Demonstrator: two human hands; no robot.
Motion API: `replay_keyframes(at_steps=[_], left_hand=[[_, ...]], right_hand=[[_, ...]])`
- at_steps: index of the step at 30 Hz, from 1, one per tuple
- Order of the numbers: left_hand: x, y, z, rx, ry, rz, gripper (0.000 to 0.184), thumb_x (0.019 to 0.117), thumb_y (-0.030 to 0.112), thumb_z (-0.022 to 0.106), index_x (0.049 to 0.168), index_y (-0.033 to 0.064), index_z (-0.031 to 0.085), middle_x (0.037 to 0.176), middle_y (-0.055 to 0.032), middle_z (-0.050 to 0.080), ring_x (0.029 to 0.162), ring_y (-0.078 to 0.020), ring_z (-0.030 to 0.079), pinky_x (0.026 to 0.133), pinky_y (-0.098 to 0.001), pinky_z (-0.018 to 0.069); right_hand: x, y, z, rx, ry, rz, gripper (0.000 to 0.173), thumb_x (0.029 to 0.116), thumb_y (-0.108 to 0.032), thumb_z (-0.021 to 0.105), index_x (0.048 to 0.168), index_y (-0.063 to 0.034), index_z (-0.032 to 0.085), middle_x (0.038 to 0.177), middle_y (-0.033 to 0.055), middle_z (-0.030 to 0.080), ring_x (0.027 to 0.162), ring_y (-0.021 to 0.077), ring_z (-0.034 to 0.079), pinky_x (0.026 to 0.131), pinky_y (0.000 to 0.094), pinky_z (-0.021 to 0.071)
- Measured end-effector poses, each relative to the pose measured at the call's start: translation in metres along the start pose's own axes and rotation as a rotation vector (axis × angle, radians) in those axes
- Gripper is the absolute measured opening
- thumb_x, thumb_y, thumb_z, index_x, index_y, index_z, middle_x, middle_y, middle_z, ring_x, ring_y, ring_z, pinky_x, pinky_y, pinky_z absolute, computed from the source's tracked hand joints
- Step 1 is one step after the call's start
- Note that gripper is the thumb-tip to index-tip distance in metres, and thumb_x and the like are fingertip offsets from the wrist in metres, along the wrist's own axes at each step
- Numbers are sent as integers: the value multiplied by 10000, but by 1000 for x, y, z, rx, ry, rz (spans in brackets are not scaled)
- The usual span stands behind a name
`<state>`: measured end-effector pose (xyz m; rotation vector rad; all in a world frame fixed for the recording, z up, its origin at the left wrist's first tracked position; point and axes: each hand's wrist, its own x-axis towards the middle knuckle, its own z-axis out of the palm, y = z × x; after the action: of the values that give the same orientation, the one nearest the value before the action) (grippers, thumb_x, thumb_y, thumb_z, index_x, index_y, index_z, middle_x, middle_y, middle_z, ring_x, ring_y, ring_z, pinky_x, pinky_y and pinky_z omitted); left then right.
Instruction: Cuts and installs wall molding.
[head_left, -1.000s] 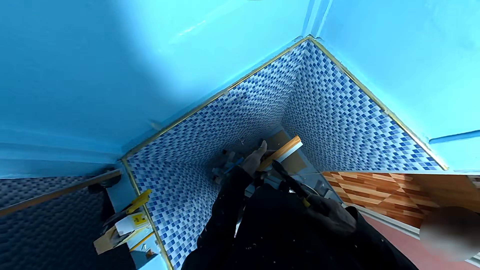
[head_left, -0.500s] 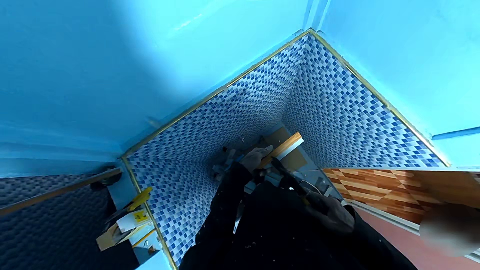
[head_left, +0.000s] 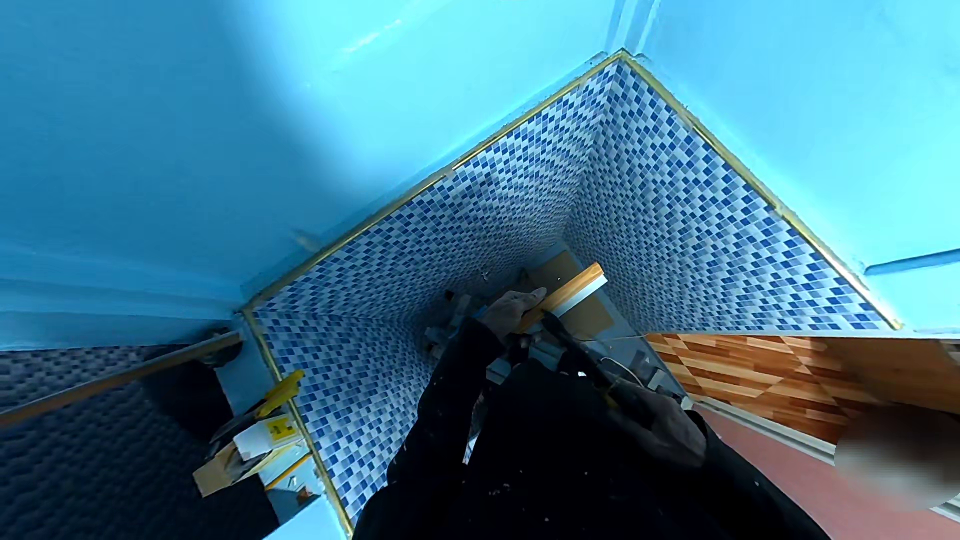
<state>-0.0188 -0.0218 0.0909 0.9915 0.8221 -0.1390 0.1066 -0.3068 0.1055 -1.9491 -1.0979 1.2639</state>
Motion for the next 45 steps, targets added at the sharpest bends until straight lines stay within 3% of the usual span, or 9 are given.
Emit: replay_keyframes(at_steps=[6, 9, 19, 22, 27, 33, 41, 45], left_hand=[[0, -2, 2, -8, 26, -13, 442, 1130, 313, 336, 1033, 22, 653, 704, -82, 625, 446, -108, 546, 370, -226, 440], [0, -3, 2, -1, 31, -12, 447, 1128, 323, 342, 977, 34, 647, 678, -68, 620, 442, -101, 543, 374, -222, 434], [1, -7, 2, -33, 45, -16, 441, 1121, 332, 368, 957, 32, 646, 664, -70, 613, 439, -101, 552, 371, -224, 449], [2, -7, 2, -40, 47, -30, 421, 1122, 324, 365, 1025, 32, 652, 676, -77, 610, 439, -105, 551, 369, -224, 452], [-6, 1, 7, 7, 76, -83, 415, 1127, 327, 345, 1000, 52, 628, 698, -62, 614, 460, -94, 545, 377, -213, 424], [-13, 5, 8, 25, 25, -145, 413, 1126, 342, 339, 974, 61, 601, 683, -49, 581, 441, -84, 521, 365, -195, 411], [-12, -5, 3, 6, 71, -160, 390, 1123, 351, 347, 1036, 60, 591, 714, -58, 570, 466, -107, 516, 394, -222, 428], [-14, -7, -3, -22, 50, -148, 421, 1121, 364, 343, 982, 53, 590, 683, -65, 563, 461, -120, 523, 383, -232, 426]], right_hand=[[-3, -3, 3, -34, 27, -4, 538, 985, -366, 606, 1437, -76, 588, 1057, 142, 742, 914, 209, 717, 862, 415, 575], [-4, -4, 4, -56, 52, -23, 538, 985, -367, 606, 1425, -58, 596, 1049, 149, 745, 914, 221, 722, 861, 423, 577], [-7, -8, 7, -74, 37, 1, 556, 992, -346, 597, 1467, -61, 557, 1033, 161, 744, 900, 263, 720, 856, 460, 572], [-7, -6, 11, -82, 67, -10, 546, 988, -334, 596, 1458, -58, 567, 1003, 159, 746, 867, 262, 722, 826, 459, 579], [-10, -6, 18, -103, 113, -29, 528, 988, -298, 591, 1442, -30, 576, 964, 177, 748, 831, 296, 726, 797, 485, 580], [-11, -10, 19, -89, 91, 10, 540, 992, -328, 596, 1428, -10, 580, 992, 171, 748, 858, 275, 728, 813, 462, 580], [-10, -5, 31, -110, 146, -36, 535, 983, -309, 604, 1434, -21, 583, 948, 170, 756, 813, 290, 740, 765, 481, 595], [-6, -5, 31, -112, 123, -40, 542, 987, -334, 596, 1436, -32, 585, 941, 153, 757, 808, 267, 736, 761, 466, 595]])
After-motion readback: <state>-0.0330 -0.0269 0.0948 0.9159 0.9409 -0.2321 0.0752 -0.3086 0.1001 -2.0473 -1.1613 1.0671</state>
